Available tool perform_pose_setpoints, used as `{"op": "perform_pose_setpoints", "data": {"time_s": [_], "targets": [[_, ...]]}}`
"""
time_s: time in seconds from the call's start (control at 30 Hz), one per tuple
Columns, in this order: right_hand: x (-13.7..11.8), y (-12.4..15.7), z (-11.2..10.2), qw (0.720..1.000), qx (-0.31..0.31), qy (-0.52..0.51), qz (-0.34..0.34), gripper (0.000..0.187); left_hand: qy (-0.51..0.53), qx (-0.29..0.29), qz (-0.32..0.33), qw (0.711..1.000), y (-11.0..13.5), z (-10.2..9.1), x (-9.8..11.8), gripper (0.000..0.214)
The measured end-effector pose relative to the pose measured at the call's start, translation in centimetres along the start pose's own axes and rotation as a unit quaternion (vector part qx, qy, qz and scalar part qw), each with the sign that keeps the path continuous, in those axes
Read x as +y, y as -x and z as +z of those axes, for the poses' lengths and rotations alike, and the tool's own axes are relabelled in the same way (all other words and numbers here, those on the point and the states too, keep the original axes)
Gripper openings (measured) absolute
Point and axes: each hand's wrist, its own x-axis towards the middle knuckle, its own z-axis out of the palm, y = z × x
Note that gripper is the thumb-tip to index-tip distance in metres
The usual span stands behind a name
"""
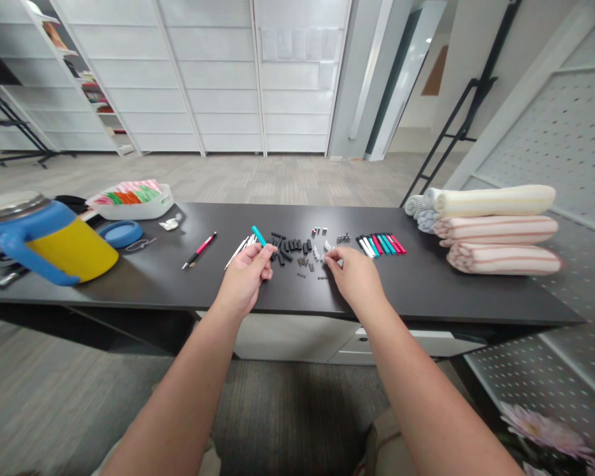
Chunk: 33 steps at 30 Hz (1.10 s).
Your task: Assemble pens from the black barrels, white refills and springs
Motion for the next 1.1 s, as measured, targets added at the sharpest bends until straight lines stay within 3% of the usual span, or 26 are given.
{"op": "perform_pose_setpoints", "data": {"time_s": [0.43, 0.7, 0.87, 0.97, 1.1], "targets": [[0.5, -0.2, 0.5, 0.999, -0.015, 0.027, -0.016, 0.011, -0.046, -0.012, 0.0, 0.999, 0.1, 0.3, -0.1, 0.035], [0.2, 0.0, 0.5, 0.999, 0.052, -0.015, -0.009, 0.018, -0.048, -0.015, 0.002, 0.999, 0.1, 0.2, -0.2, 0.034], [-1.3, 0.8, -0.5, 0.992, 0.099, -0.048, -0.066, 0.016, -0.051, -0.018, 0.008, 0.998, 0.1, 0.1, -0.3, 0.034], [-2.2, 1.4, -0.7, 0.988, 0.068, -0.049, -0.133, 0.025, -0.048, -0.019, 0.019, 0.999, 0.1, 0.0, -0.3, 0.033], [-3.0, 2.0, -0.5, 0.982, -0.023, -0.04, -0.185, 0.026, -0.049, -0.028, 0.029, 0.998, 0.0, -0.1, -0.5, 0.031]]}}
